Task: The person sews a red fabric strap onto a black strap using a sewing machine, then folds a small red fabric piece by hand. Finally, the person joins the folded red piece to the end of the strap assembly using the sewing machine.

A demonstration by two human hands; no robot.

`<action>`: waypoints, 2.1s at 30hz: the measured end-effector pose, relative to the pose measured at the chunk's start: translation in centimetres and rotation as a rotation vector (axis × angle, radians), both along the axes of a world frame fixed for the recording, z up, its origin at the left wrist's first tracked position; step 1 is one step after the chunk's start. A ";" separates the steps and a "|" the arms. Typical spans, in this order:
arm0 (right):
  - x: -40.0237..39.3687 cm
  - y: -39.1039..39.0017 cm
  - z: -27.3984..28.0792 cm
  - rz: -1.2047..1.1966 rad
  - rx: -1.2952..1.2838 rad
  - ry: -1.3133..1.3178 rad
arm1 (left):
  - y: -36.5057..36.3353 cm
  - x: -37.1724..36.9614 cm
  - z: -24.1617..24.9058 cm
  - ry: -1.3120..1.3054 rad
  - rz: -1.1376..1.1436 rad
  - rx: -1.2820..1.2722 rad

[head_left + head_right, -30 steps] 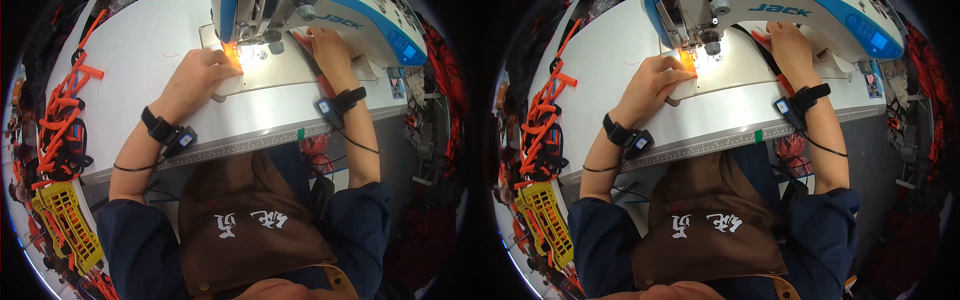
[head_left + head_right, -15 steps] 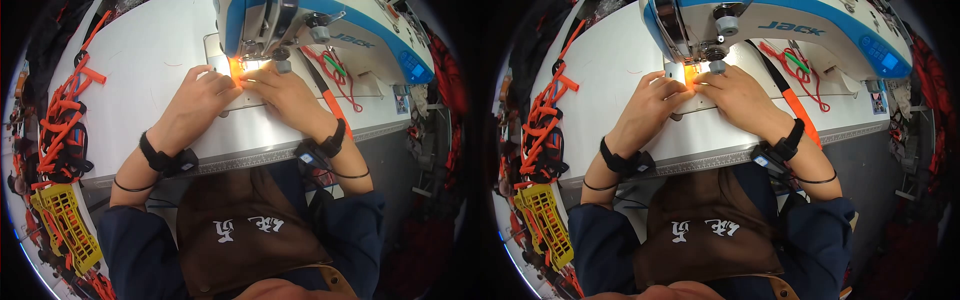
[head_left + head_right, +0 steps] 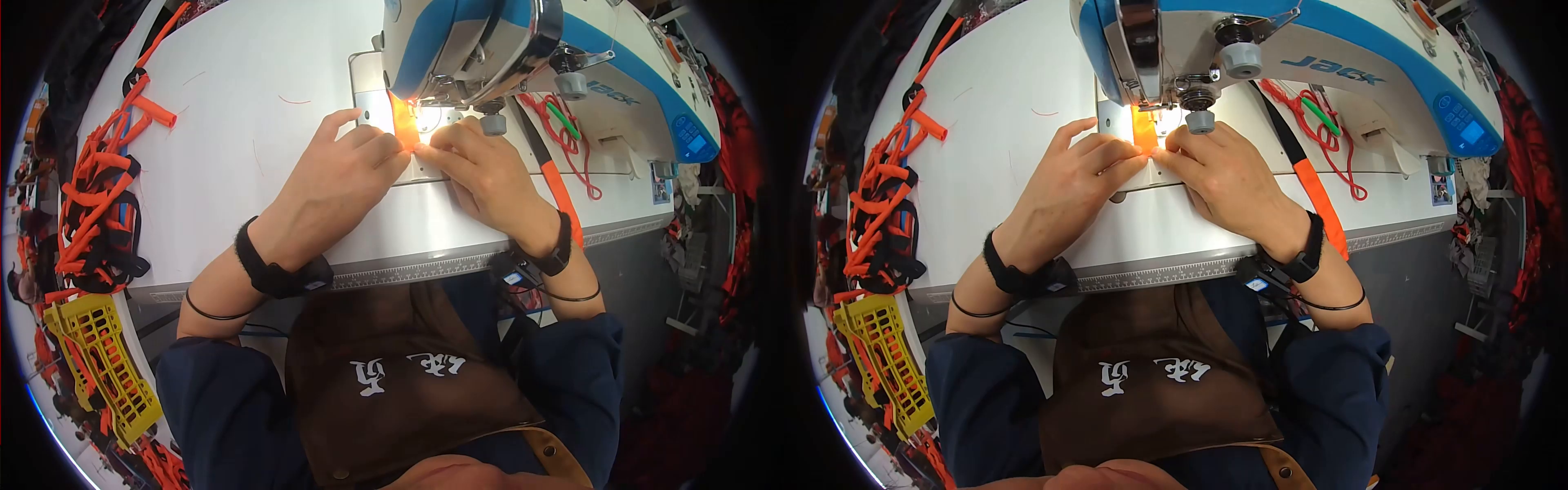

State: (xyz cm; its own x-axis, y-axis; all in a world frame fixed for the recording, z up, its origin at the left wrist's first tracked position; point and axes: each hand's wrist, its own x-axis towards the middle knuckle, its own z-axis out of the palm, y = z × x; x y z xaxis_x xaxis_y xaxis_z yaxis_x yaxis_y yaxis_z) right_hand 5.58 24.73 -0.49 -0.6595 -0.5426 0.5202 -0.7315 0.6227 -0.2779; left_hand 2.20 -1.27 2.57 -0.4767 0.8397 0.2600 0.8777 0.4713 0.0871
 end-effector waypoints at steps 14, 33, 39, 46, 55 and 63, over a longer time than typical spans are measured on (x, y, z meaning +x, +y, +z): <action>0.1 -0.1 -0.4 -0.030 0.004 -0.043 | 0.2 -0.2 -0.1 -0.002 -0.001 0.003; -0.1 -0.2 -0.5 -0.095 0.075 -0.030 | 0.2 -1.0 -0.5 -0.020 0.030 0.031; -0.1 -0.4 -0.1 -0.114 0.079 -0.035 | 0.2 -1.2 -0.7 0.004 0.029 0.055; -0.1 -0.3 -0.1 -0.140 0.101 -0.067 | 0.2 -1.5 -1.1 0.003 0.046 0.057; -0.2 -0.5 -0.1 -0.152 0.087 -0.067 | 0.2 -1.7 -1.2 0.007 0.058 0.066; -0.7 0.6 -0.4 -0.203 0.013 -0.147 | 0.1 -2.2 -1.5 0.080 0.061 0.070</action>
State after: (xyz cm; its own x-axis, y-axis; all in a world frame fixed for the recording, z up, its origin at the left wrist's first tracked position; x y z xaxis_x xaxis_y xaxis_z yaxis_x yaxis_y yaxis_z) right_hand 4.91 25.31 -0.87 -0.8237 -0.3974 0.4045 -0.5436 0.7566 -0.3635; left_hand -0.01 -1.12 1.04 -0.5020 0.7881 0.3562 0.8528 0.5195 0.0526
